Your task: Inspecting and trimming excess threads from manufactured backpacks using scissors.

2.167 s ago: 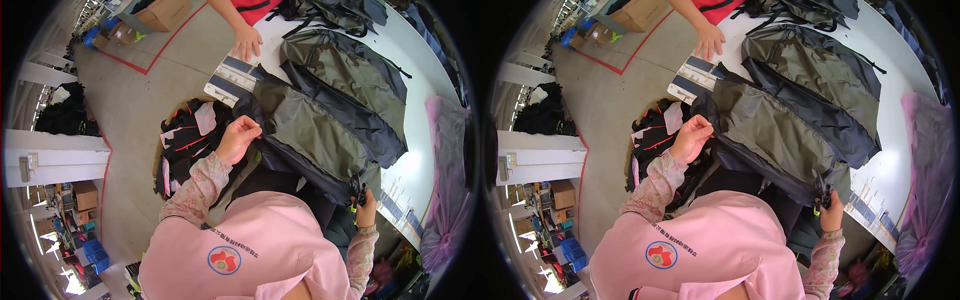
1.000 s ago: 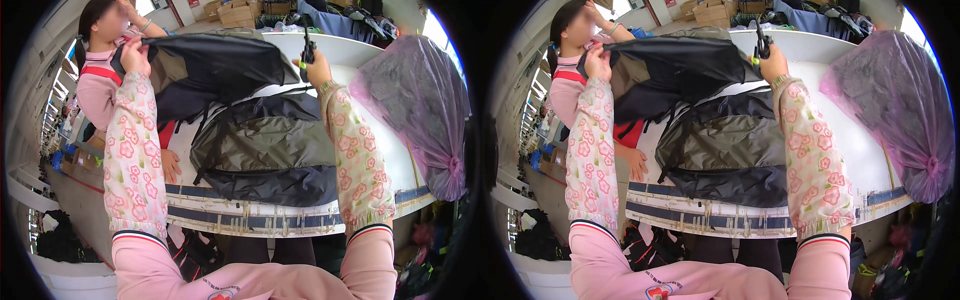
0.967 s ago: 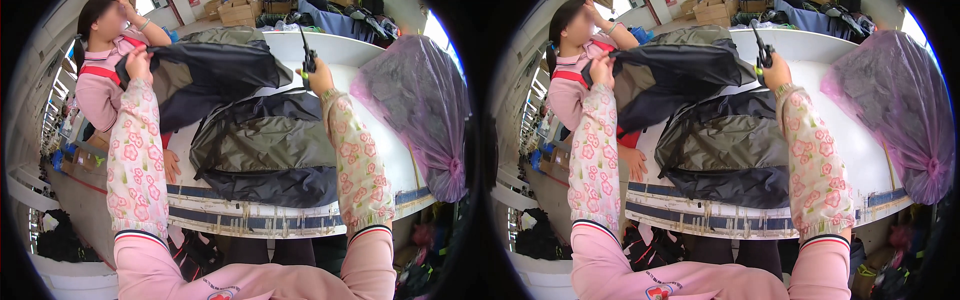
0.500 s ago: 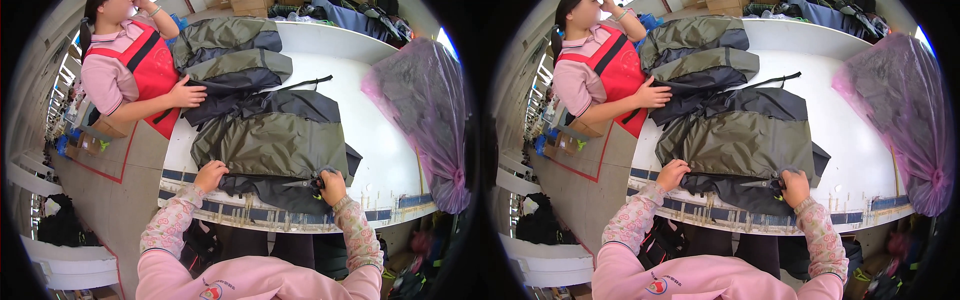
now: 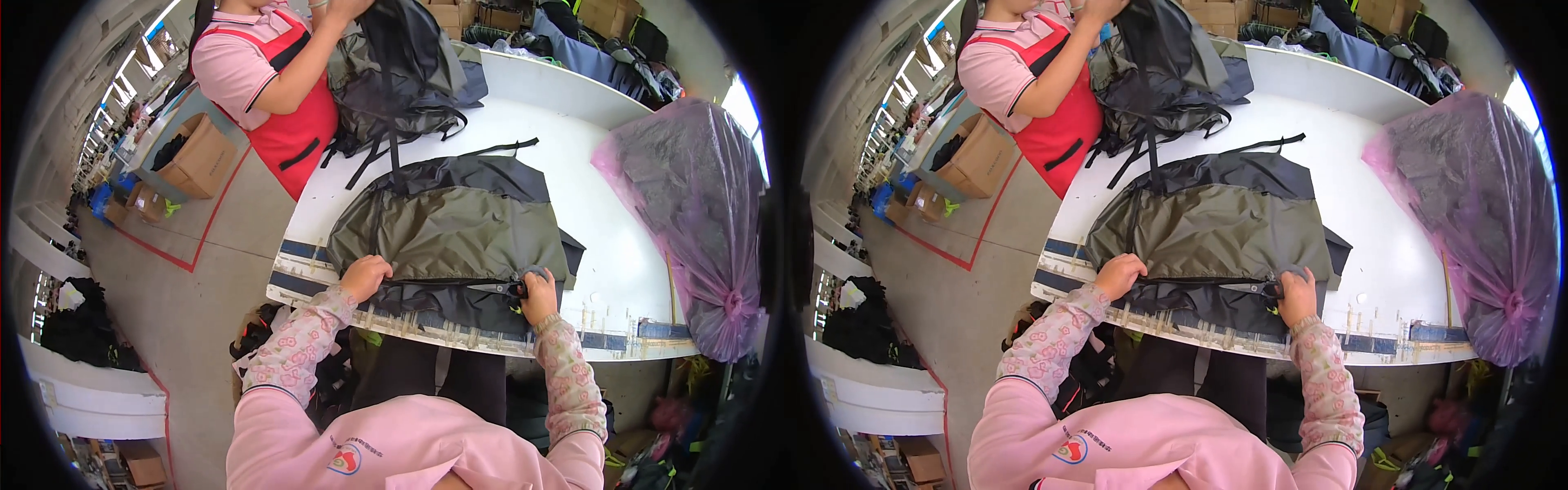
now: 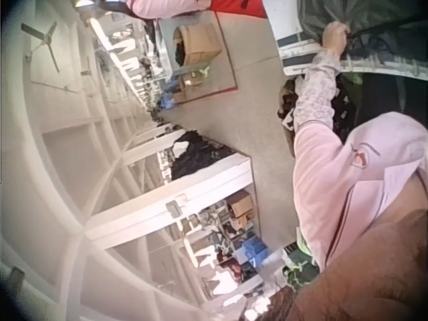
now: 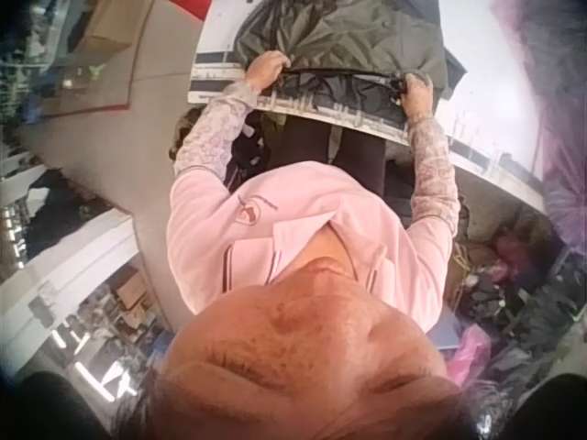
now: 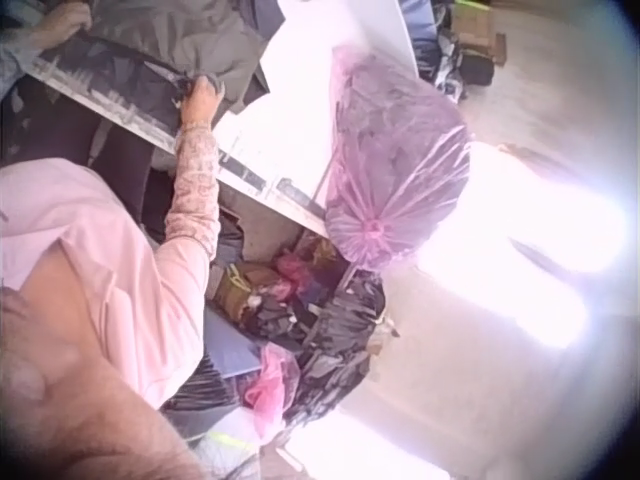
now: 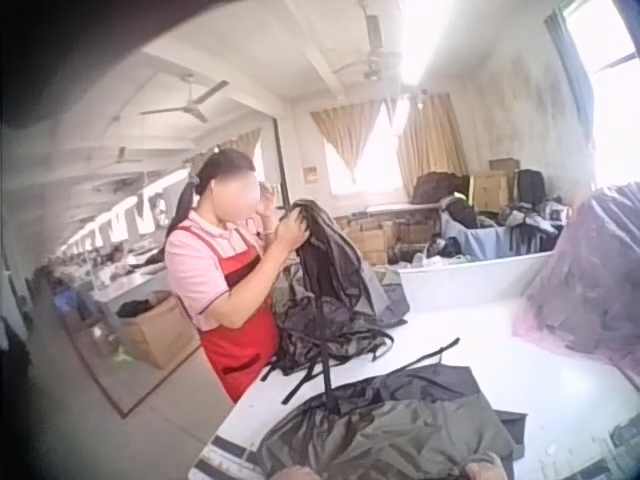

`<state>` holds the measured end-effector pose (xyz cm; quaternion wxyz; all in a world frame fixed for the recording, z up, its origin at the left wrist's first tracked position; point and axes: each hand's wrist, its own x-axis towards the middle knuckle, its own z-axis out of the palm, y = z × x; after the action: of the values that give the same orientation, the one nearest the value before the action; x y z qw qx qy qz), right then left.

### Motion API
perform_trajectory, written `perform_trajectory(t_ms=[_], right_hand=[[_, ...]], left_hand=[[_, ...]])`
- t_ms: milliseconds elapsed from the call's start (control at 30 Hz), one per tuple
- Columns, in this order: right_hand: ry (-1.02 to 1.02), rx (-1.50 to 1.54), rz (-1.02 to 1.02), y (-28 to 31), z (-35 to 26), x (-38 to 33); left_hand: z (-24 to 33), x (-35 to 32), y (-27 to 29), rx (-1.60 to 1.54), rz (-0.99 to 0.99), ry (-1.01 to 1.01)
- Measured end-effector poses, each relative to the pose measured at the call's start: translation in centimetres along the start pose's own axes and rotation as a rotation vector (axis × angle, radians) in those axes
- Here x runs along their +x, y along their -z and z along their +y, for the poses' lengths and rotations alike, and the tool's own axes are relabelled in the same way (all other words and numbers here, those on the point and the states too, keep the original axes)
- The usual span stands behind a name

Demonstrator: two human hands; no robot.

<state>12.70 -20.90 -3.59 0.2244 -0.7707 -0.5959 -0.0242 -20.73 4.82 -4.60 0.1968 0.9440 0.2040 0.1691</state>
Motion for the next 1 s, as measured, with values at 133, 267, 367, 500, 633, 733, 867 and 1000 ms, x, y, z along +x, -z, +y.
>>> perform_trajectory(t_ms=[133, 267, 367, 500, 633, 733, 867, 1000], right_hand=[[-0.061, 0.029, -0.295, 0.9, -0.8, -1.3], [-0.026, 0.153, -0.604, 7.2, -3.6, -4.4], [-0.127, 0.555, -0.79, 9.0, -4.0, -4.4], [-0.133, 0.408, -0.25, 4.7, -5.2, 2.6], [-0.033, 0.318, -0.017, -1.1, -2.9, 8.4], [-0.075, 0.256, -0.066, -2.6, -1.9, 9.7], [-0.191, 0.286, -0.216, -3.5, -0.3, 9.8], [-0.184, 0.375, -0.307, -2.3, -0.3, 9.7]], left_hand=[[0.5, -3.1, 1.9, -0.192, -0.272, 0.066], [2.5, -4.5, 6.1, -0.67, -0.621, 0.357], [0.4, -0.9, 6.5, -0.486, -0.1, 0.255], [-6.0, 3.4, 4.4, -0.161, 0.108, -0.039], [-8.7, 6.9, 3.4, 0.035, -0.174, 0.101], [-8.6, 7.1, 3.2, 0.041, -0.255, 0.186], [-8.8, 7.5, 2.7, 0.004, -0.237, 0.191], [-9.1, 6.7, 3.7, -0.152, -0.086, 0.05]])
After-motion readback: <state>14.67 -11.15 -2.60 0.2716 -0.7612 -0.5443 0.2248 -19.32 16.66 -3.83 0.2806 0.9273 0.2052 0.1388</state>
